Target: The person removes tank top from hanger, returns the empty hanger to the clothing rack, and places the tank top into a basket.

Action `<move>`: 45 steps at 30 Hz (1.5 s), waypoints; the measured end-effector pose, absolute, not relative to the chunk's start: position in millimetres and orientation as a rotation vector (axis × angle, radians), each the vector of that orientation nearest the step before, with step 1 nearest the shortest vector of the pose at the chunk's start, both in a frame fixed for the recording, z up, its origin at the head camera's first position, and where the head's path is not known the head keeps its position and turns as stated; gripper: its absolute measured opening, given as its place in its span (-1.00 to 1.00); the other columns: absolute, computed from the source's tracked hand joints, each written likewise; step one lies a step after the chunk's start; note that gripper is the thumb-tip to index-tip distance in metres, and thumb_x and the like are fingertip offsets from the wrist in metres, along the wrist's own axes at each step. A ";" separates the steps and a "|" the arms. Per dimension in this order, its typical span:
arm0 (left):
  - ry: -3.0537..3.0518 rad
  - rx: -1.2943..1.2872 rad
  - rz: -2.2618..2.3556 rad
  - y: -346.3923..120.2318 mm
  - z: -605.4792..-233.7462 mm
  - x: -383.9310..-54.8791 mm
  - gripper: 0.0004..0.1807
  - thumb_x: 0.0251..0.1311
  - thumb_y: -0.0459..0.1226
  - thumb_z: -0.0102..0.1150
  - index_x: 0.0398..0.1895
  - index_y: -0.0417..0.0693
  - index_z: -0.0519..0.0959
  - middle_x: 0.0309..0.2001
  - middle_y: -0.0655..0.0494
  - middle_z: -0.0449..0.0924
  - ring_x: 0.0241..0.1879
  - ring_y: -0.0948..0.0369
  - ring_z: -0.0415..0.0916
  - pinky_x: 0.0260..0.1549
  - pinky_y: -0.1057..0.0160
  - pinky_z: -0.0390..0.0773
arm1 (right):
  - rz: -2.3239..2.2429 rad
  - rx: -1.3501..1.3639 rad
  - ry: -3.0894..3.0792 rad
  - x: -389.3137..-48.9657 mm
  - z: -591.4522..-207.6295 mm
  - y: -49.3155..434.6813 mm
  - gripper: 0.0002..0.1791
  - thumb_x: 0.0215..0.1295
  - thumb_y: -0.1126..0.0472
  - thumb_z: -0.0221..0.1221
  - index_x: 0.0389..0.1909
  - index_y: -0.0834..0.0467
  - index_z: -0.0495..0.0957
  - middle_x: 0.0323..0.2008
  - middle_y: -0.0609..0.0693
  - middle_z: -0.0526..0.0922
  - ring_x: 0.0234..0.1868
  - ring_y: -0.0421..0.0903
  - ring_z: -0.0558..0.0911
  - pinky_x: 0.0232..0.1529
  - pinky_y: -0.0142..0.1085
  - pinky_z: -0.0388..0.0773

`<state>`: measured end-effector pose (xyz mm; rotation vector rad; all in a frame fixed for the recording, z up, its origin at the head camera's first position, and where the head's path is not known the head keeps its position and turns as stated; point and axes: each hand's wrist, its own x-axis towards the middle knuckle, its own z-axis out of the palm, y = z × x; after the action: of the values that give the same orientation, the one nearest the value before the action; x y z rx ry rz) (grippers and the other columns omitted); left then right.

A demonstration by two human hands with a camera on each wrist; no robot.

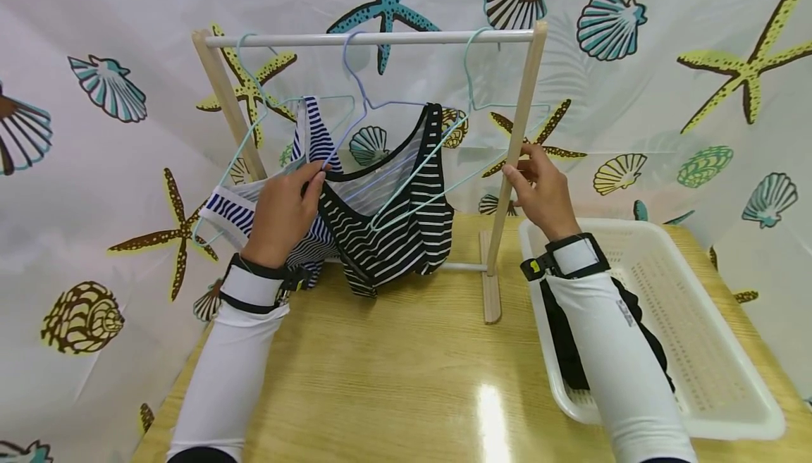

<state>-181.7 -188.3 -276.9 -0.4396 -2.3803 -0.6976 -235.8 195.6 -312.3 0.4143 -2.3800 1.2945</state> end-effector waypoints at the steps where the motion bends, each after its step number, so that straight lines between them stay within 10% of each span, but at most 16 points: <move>1: -2.381 -0.441 -0.697 -188.2 -276.5 -181.4 -0.66 0.43 -0.24 -0.01 0.12 -0.23 0.58 -0.60 -0.13 0.55 -0.74 0.12 0.23 -0.64 0.15 0.19 | 1.296 0.415 -2.379 -235.9 -312.3 195.6 -0.53 0.42 0.05 0.10 0.27 0.08 0.33 -0.03 0.20 0.63 -0.05 0.07 0.64 -0.52 -0.37 0.59; 15: -2.389 -0.436 -0.729 -186.6 -275.2 -179.6 -0.67 0.42 -0.25 0.01 0.11 -0.24 0.58 -0.28 -0.21 0.67 -0.62 0.07 0.41 -0.58 0.13 0.30 | 1.308 0.391 -2.384 -235.6 -311.7 194.2 -0.54 0.42 0.05 0.09 0.28 0.07 0.33 -0.05 0.20 0.63 -0.07 0.06 0.63 -0.46 -0.18 0.64; 27: -2.384 -0.448 -0.752 -186.8 -277.7 -180.7 -0.68 0.44 -0.27 -0.03 0.09 -0.21 0.59 -0.58 -0.06 0.54 -0.70 0.15 0.25 -0.66 0.17 0.19 | 1.305 0.393 -2.381 -236.2 -313.1 194.5 -0.53 0.42 0.03 0.09 0.29 0.06 0.33 -0.05 0.19 0.64 -0.08 0.06 0.63 -0.46 -0.20 0.63; 45: -2.365 -0.397 -0.724 -189.6 -279.6 -183.3 -0.65 0.45 -0.21 -0.04 0.07 -0.25 0.59 -0.41 -0.17 0.64 -0.68 0.11 0.30 -0.62 0.15 0.23 | 1.321 0.385 -2.392 -235.8 -312.5 193.1 -0.54 0.42 0.06 0.09 0.28 0.08 0.32 -0.05 0.21 0.62 -0.07 0.06 0.63 -0.38 -0.06 0.64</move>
<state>-183.3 -189.6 -279.6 -0.3968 -2.3654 -0.7241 -235.8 193.1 -312.5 0.3851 -2.3919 1.3205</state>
